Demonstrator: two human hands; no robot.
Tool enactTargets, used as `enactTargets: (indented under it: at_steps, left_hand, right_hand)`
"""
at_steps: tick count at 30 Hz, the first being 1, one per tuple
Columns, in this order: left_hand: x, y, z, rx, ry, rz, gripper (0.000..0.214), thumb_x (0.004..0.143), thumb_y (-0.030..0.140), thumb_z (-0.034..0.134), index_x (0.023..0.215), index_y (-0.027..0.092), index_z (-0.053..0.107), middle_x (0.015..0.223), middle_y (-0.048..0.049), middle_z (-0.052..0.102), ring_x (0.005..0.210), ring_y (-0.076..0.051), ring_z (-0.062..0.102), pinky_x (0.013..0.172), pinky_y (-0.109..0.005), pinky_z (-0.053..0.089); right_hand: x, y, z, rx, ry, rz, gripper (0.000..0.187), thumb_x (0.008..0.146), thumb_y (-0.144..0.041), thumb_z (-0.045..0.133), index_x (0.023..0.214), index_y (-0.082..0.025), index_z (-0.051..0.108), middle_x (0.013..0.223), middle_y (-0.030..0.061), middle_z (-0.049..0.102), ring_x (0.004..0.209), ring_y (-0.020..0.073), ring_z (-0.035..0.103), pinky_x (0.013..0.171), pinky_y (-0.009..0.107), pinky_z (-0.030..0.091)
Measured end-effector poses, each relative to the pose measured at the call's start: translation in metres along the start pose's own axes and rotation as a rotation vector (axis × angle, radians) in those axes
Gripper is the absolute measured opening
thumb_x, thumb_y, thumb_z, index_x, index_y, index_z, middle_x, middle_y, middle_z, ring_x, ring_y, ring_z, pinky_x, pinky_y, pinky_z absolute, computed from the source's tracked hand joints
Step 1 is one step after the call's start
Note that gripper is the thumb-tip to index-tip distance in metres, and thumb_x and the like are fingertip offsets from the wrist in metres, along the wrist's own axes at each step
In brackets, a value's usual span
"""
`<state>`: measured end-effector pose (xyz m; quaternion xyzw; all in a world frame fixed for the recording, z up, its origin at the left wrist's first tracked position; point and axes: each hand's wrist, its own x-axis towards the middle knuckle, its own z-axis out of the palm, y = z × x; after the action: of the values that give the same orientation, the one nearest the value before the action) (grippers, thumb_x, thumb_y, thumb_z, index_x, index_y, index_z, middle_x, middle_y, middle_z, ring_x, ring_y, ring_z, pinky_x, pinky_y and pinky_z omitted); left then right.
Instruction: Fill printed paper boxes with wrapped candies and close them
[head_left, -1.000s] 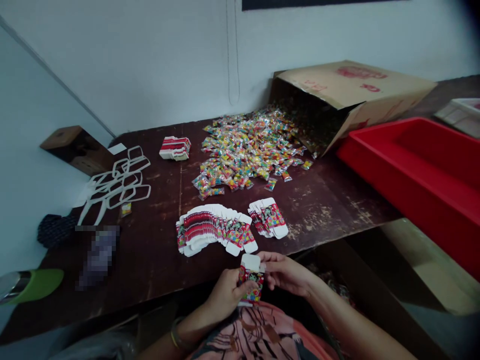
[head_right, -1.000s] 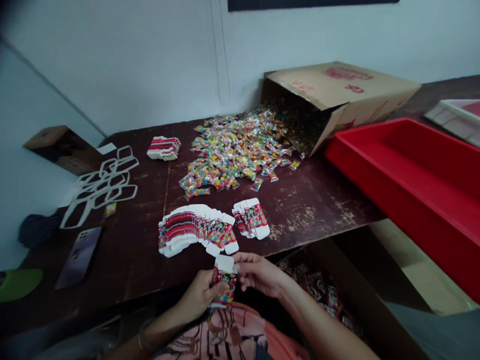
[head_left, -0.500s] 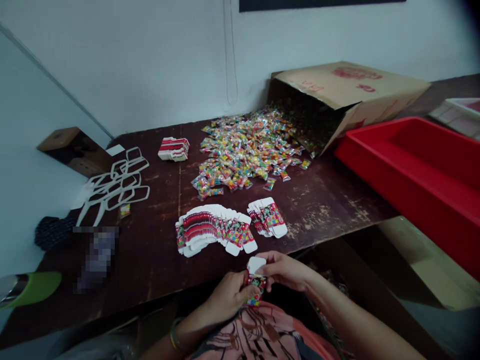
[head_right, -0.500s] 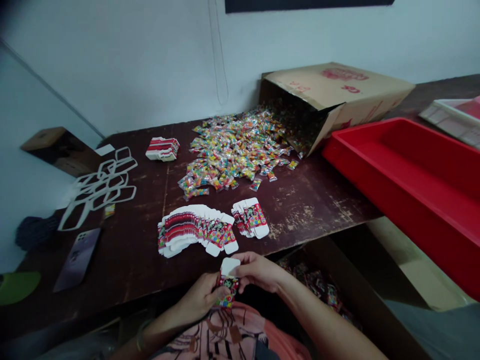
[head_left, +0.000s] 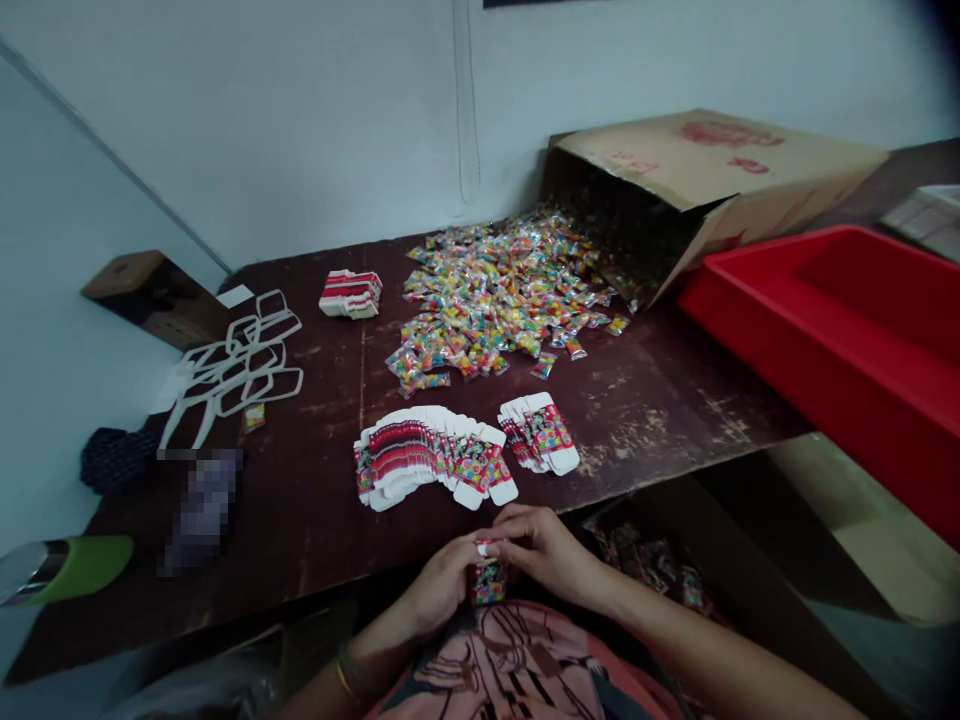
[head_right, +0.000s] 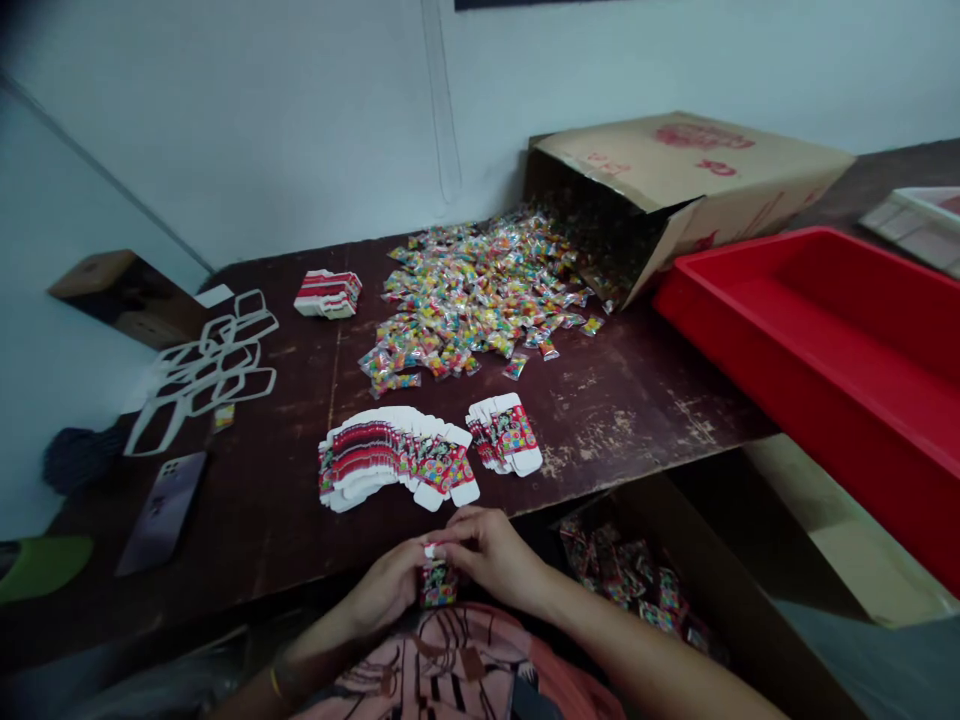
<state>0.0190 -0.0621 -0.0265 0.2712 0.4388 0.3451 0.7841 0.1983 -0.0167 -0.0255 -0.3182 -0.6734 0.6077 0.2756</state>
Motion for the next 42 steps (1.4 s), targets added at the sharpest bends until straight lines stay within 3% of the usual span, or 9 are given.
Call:
enactTargets:
  at_steps: [5,13,16,19,25,30,34,37,42]
  left_hand:
    - [-0.003,-0.001,-0.006,-0.155,-0.124,-0.037,0.05,0.069,0.013,0.059,0.118,0.018,0.063,0.111,-0.0085,0.066,0.107,-0.024,0.057,0.1,-0.04,0.035]
    - [-0.005,0.001,-0.009,0.164,-0.06,-0.013,0.059,0.076,0.018,0.06,0.134,0.022,0.049,0.129,-0.0082,0.057,0.116,-0.024,0.052,0.1,-0.039,0.037]
    - [-0.006,0.02,-0.004,0.518,0.021,0.046,0.045,0.081,0.026,0.059,0.125,0.017,0.055,0.119,-0.0087,0.064,0.109,-0.024,0.056,0.097,-0.036,0.039]
    - [-0.012,0.044,-0.007,0.842,0.107,0.074,0.027,0.076,0.021,0.059,0.102,0.015,0.062,0.096,-0.0046,0.068,0.092,-0.02,0.06,0.085,-0.029,0.043]
    - [-0.039,0.081,-0.036,1.159,0.065,-0.059,0.026,0.06,0.008,0.058,0.083,0.018,0.059,0.074,0.005,0.058,0.071,-0.013,0.051,0.063,-0.021,0.036]
    - [-0.027,0.074,-0.034,0.756,0.279,0.073,0.021,0.073,0.026,0.062,0.088,0.018,0.05,0.08,0.0009,0.058,0.075,-0.017,0.057,0.065,-0.027,0.047]
    - [0.006,0.056,-0.008,0.391,0.266,0.117,0.053,0.076,0.039,0.065,0.12,0.019,0.042,0.102,-0.0064,0.059,0.089,-0.023,0.061,0.063,-0.032,0.056]
    - [0.023,0.046,0.01,0.306,0.16,0.134,0.057,0.074,0.037,0.069,0.124,0.018,0.047,0.108,-0.0085,0.06,0.087,-0.021,0.061,0.064,-0.031,0.057]
    - [0.023,0.039,0.015,0.347,0.088,0.115,0.054,0.077,0.031,0.066,0.126,0.017,0.048,0.107,-0.0089,0.061,0.088,-0.02,0.061,0.065,-0.03,0.057]
  right_hand:
    - [0.001,0.002,-0.006,-0.198,-0.064,-0.142,0.027,0.095,-0.032,0.05,0.113,-0.024,0.069,0.097,0.0059,0.064,0.088,0.0147,0.06,0.077,0.024,0.048]
    - [-0.009,0.004,-0.014,-0.598,-0.194,-0.37,0.033,0.093,-0.023,0.048,0.124,-0.022,0.059,0.109,0.0095,0.062,0.094,0.0187,0.055,0.083,0.031,0.047]
    - [0.025,0.003,-0.057,-0.547,-0.068,-0.38,0.025,0.093,-0.027,0.051,0.112,-0.025,0.067,0.112,0.0067,0.061,0.101,0.0174,0.056,0.089,0.03,0.047]
    - [0.08,0.011,-0.125,-0.69,0.387,-0.201,0.025,0.091,-0.024,0.051,0.109,-0.024,0.068,0.118,0.0086,0.06,0.11,0.0217,0.053,0.097,0.037,0.044]
    - [0.137,0.04,-0.206,-0.664,0.554,-0.076,0.019,0.078,-0.014,0.061,0.096,-0.017,0.068,0.103,0.0121,0.067,0.102,0.0256,0.058,0.097,0.041,0.042]
    - [0.094,0.025,-0.17,-0.5,0.694,-0.041,0.024,0.093,-0.024,0.04,0.108,-0.016,0.057,0.098,0.012,0.068,0.087,0.0213,0.063,0.08,0.036,0.05]
    - [0.043,-0.011,-0.09,-0.157,0.311,-0.199,0.016,0.089,-0.034,0.057,0.09,-0.02,0.064,0.106,0.0063,0.066,0.096,0.019,0.063,0.081,0.03,0.05]
    - [0.028,-0.029,-0.05,-0.185,0.321,-0.245,0.012,0.087,-0.032,0.062,0.091,-0.023,0.068,0.092,0.0036,0.068,0.089,0.0173,0.061,0.081,0.03,0.047]
    - [0.038,-0.03,-0.055,-0.409,0.499,-0.255,0.011,0.086,-0.032,0.064,0.085,-0.021,0.067,0.081,0.0034,0.068,0.079,0.0191,0.058,0.077,0.034,0.042]
